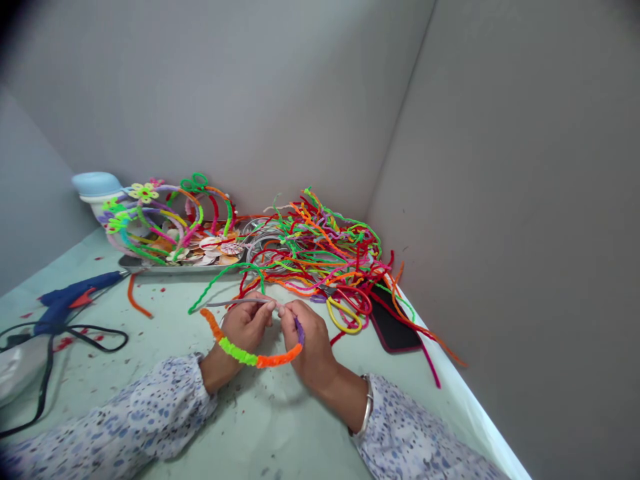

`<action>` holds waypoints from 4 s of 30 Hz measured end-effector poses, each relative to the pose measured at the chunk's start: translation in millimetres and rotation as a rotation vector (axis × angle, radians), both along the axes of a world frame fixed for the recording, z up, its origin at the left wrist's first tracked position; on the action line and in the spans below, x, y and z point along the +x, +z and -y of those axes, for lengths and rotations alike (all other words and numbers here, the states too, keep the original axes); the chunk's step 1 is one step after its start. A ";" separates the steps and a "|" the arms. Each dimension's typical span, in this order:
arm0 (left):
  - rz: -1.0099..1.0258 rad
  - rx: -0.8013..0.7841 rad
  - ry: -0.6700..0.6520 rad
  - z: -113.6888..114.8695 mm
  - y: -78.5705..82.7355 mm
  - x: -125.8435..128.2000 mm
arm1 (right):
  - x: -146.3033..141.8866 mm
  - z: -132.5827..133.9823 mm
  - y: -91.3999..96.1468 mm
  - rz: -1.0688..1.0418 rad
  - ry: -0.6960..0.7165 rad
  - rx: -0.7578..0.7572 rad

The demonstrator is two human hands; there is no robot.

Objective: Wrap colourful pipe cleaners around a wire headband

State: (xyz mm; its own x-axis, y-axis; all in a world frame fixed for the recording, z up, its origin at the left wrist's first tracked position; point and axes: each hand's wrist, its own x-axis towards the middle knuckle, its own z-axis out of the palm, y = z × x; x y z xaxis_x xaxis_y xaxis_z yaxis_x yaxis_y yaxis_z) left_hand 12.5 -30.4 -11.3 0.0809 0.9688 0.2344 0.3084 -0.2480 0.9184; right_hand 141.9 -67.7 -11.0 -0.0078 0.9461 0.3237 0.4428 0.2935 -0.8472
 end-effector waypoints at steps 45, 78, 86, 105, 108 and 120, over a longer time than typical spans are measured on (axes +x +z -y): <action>0.165 -0.060 -0.140 16.5 16.9 0.3 | -4.6 -8.3 0.4 -0.543 0.196 -0.375; 0.291 -0.072 -0.207 17.8 18.5 5.1 | -5.2 -3.1 8.0 -0.520 0.054 -0.332; 0.445 -0.205 -0.279 12.2 16.4 5.0 | -3.4 -5.3 3.4 -0.555 0.097 -0.345; 0.540 -0.314 -0.324 8.4 9.6 6.1 | -2.9 -9.1 0.1 -0.626 0.131 -0.402; 0.542 -0.303 -0.319 7.9 6.7 5.3 | -2.9 -9.3 -0.9 -0.623 0.136 -0.392; 0.506 -0.267 -0.334 8.4 7.7 3.8 | -2.8 -6.4 1.5 -0.496 0.109 -0.351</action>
State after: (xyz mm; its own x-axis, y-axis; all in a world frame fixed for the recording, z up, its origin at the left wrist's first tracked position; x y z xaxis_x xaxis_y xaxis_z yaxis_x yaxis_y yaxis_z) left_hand 16.3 -38.7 -3.6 0.3297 0.9409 0.0772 -0.2307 0.0010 0.9730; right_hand 139.1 -61.3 -9.4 -0.0385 0.9991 -0.0169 -0.0452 -0.0186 -0.9988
